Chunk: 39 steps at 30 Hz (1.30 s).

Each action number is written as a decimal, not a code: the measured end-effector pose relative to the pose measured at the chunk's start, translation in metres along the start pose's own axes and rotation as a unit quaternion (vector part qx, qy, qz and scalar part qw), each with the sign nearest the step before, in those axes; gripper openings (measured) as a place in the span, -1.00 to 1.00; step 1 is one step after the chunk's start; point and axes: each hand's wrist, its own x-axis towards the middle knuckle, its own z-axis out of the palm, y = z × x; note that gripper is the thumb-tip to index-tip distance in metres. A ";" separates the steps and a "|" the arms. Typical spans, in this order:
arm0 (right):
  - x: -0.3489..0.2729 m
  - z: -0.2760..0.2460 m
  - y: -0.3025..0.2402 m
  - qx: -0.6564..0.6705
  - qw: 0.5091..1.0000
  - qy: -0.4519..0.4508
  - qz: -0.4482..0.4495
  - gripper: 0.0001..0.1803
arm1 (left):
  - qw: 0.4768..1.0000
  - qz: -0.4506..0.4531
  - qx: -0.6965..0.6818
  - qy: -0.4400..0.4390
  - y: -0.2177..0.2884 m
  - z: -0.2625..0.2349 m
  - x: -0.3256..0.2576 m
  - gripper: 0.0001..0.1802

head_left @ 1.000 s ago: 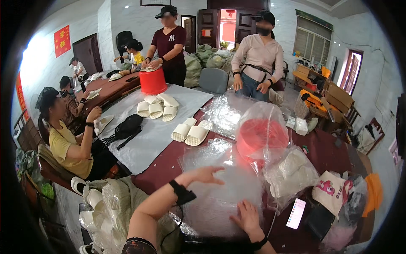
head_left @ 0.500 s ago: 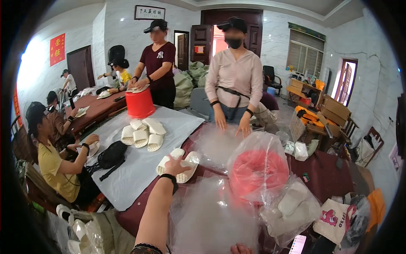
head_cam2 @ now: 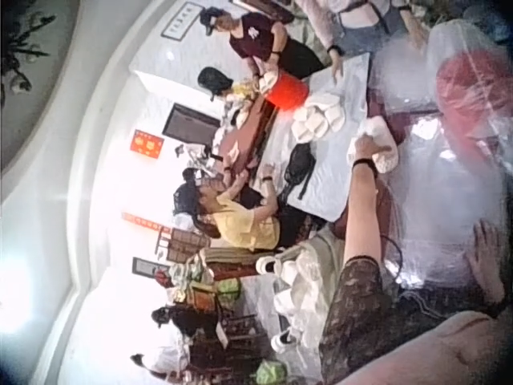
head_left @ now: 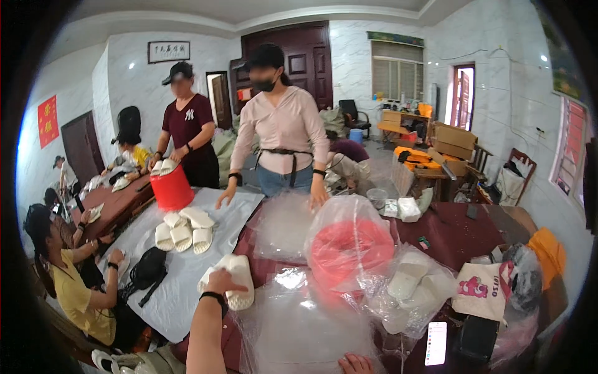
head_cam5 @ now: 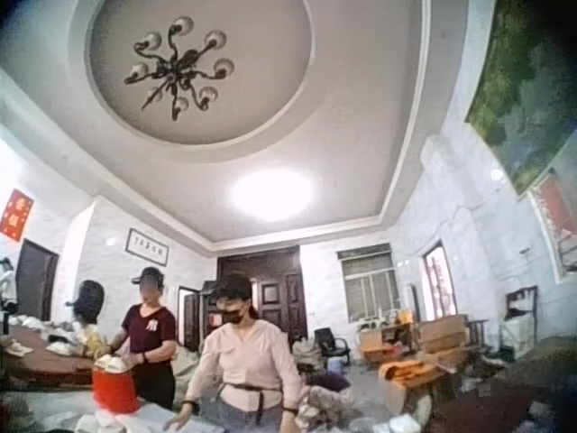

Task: Packing white slide sandals into plastic bags and then placing them into a large sack.

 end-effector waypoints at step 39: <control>-0.020 -0.067 0.025 0.190 0.968 -0.069 -0.149 -0.61 | 0.954 0.256 -0.082 0.131 0.217 0.027 -0.285 0.12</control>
